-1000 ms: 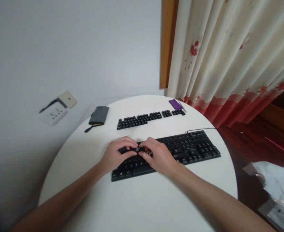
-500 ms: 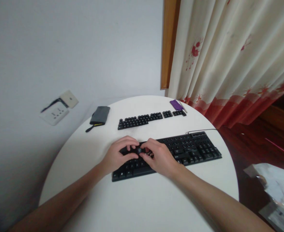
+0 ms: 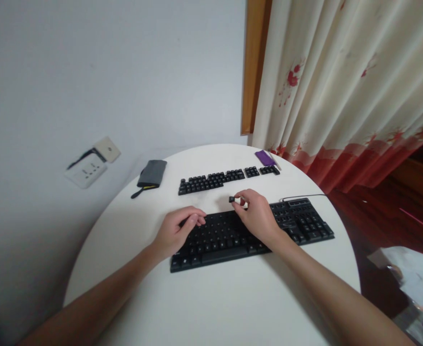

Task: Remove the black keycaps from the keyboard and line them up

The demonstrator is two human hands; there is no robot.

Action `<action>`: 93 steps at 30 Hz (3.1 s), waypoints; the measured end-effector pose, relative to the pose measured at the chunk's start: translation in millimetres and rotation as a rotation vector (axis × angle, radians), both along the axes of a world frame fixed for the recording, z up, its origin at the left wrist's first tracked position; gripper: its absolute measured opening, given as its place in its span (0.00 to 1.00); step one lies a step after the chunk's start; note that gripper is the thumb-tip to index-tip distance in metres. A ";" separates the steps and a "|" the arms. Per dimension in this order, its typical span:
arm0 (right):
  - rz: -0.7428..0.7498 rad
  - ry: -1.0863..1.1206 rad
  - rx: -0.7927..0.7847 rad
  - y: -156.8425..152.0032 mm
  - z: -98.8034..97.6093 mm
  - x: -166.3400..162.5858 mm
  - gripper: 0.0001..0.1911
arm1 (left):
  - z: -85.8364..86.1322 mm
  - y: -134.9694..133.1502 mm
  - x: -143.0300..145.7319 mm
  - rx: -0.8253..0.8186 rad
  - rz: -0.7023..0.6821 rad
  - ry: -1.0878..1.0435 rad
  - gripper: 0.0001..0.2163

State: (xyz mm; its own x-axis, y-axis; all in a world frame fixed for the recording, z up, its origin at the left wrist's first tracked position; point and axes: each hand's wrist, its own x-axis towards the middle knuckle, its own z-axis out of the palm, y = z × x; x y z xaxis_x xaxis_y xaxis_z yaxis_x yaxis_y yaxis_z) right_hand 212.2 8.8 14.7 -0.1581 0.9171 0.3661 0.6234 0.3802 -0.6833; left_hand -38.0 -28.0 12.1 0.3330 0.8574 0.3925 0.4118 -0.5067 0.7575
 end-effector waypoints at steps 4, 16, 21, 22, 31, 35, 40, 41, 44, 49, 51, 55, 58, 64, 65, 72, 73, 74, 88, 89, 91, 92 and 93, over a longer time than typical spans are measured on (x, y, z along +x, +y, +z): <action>-0.059 -0.168 -0.061 32.5 -3.6 2.9 0.08 | -0.6 -0.8 0.4 -0.013 -0.036 0.017 0.11; -0.127 -0.486 -0.265 95.9 -22.6 -25.0 0.10 | 2.0 -2.4 -1.8 -0.066 -0.118 0.059 0.12; -0.188 -0.502 -0.283 94.2 -25.2 -24.2 0.11 | 5.3 -4.1 -0.5 -0.064 -0.153 0.087 0.13; -0.198 -0.504 -0.287 93.8 -25.6 -23.7 0.12 | 5.7 -4.4 -0.3 -0.059 -0.160 0.094 0.13; -0.214 -0.508 -0.299 91.3 -25.3 -22.5 0.12 | 6.2 -5.4 0.2 -0.047 -0.164 0.126 0.13; -0.184 -0.549 -0.252 91.7 -23.7 -23.8 0.11 | 7.5 -5.3 0.3 -0.016 -0.172 0.140 0.12; -0.129 -0.618 -0.189 94.9 -17.7 -28.5 0.11 | 8.7 -4.7 0.8 0.030 -0.181 0.166 0.11; -0.116 -0.633 -0.177 95.4 -16.3 -30.0 0.11 | 8.7 -4.5 1.1 0.047 -0.185 0.173 0.11; -0.087 -0.663 -0.147 95.3 -13.2 -34.1 0.11 | 8.8 -3.8 2.2 0.093 -0.202 0.187 0.10; -0.104 -0.646 -0.142 93.7 -16.0 -30.3 0.12 | 10.1 -3.5 3.4 0.109 -0.209 0.195 0.11; -0.144 -0.602 -0.189 94.7 -19.6 -25.7 0.14 | 10.3 -3.6 3.4 0.109 -0.207 0.197 0.11; -0.175 -0.543 -0.275 97.4 -25.6 -21.4 0.11 | 9.9 -3.6 3.2 0.104 -0.212 0.208 0.11; -0.189 -0.530 -0.280 97.8 -26.4 -26.1 0.11 | 9.4 -3.6 3.1 0.100 -0.218 0.212 0.12; -0.174 -0.477 -0.199 98.3 -21.5 -39.8 0.13 | 9.7 -3.6 2.7 0.091 -0.218 0.232 0.11; -0.164 -0.479 -0.194 98.7 -21.1 -40.7 0.12 | 10.0 -3.7 2.8 0.088 -0.218 0.233 0.11; -0.182 -0.494 -0.223 100.0 -25.9 -31.8 0.10 | 11.0 -3.9 3.2 0.089 -0.223 0.249 0.11; -0.186 -0.494 -0.232 99.6 -26.5 -30.2 0.10 | 10.8 -4.0 3.2 0.089 -0.224 0.251 0.11; -0.191 -0.492 -0.239 99.0 -26.8 -29.0 0.09 | 10.6 -4.1 3.2 0.091 -0.225 0.252 0.11; -0.197 -0.506 -0.274 96.2 -26.9 -29.0 0.10 | 8.9 -3.5 3.2 0.076 -0.228 0.264 0.11; -0.197 -0.506 -0.270 95.9 -26.8 -29.2 0.10 | 9.2 -3.6 3.3 0.075 -0.228 0.261 0.11; -0.193 -0.507 -0.264 95.0 -26.4 -30.3 0.10 | 9.8 -3.8 3.5 0.075 -0.231 0.258 0.11; -0.192 -0.508 -0.259 94.6 -26.2 -31.0 0.10 | 10.1 -3.9 3.6 0.075 -0.232 0.258 0.11; -0.193 -0.510 -0.257 94.3 -25.9 -31.8 0.10 | 10.2 -4.0 3.5 0.076 -0.233 0.259 0.11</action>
State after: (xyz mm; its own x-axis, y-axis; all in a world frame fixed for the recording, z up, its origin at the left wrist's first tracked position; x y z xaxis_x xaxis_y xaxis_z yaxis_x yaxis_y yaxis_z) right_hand 180.4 103.1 -11.2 -0.0776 0.9957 0.0510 0.9380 0.0902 -0.3347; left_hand -34.5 -32.0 22.3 0.6127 0.7185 0.3292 0.4523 -0.6603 0.5995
